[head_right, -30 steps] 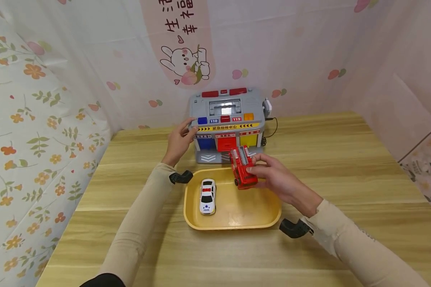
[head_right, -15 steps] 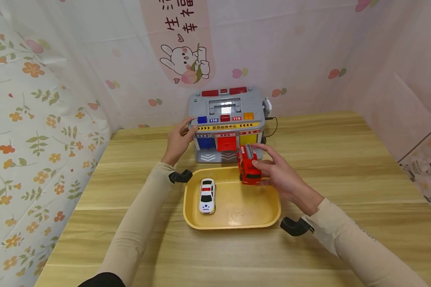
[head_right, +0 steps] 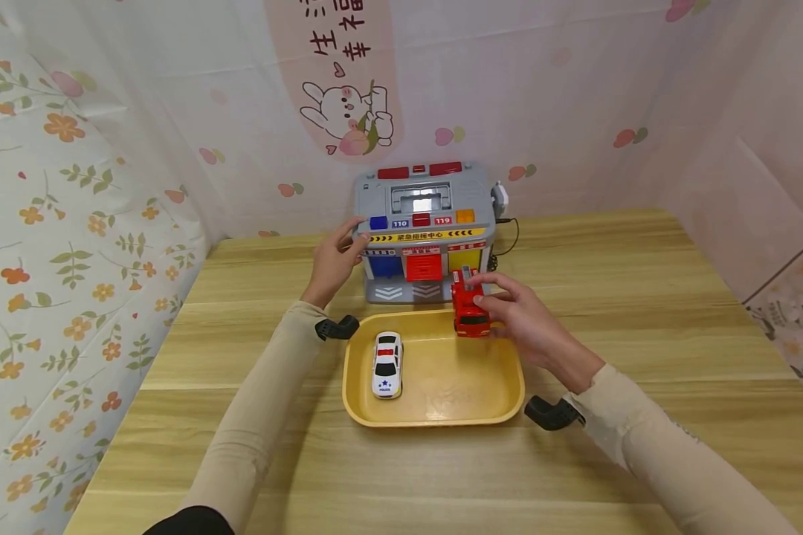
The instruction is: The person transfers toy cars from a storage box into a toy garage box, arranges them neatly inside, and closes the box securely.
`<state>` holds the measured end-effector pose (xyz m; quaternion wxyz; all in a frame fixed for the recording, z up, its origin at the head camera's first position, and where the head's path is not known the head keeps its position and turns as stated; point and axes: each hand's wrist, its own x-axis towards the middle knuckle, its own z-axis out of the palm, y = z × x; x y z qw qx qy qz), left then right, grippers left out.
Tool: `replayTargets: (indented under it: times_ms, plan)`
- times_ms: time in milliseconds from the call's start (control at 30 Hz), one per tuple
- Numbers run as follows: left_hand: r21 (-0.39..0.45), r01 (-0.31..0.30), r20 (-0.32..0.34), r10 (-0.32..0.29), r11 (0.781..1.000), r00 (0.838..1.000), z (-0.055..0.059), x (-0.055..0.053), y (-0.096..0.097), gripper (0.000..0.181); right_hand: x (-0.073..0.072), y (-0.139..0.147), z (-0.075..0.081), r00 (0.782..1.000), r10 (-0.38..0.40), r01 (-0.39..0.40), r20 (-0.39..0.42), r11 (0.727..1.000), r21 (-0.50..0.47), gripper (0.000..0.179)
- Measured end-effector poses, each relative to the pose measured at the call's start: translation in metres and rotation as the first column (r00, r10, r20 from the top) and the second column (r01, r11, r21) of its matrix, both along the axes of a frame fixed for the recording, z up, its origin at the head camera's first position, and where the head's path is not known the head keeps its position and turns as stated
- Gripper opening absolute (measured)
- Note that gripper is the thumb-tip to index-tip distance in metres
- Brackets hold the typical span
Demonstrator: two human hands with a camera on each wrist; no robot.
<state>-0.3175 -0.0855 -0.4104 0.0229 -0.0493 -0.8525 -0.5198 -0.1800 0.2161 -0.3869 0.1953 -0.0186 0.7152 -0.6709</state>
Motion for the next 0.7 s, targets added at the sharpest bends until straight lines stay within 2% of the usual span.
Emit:
replayTargets:
  times_ms: [167, 533, 700]
  plan:
    - [0.002, 0.002, -0.001, -0.002, 1.000, 1.000, -0.001, -0.001, 0.000, 0.041, -0.008, 0.001, 0.001, 1.000, 0.019, -0.020, 0.017, 0.999, 0.039, 0.035]
    - [0.001, 0.003, 0.004, -0.003, 1.000, 1.000, -0.001, -0.002, -0.001, 0.041, -0.040, 0.008, 0.012, 0.984, 0.159, -0.165, 0.082, 0.983, 0.083, 0.063]
    - [0.018, 0.018, -0.001, -0.018, 1.000, 1.000, -0.002, -0.001, -0.001, 0.041, -0.048, 0.009, 0.009, 0.978, 0.196, -0.205, 0.075, 0.970, 0.130, 0.067]
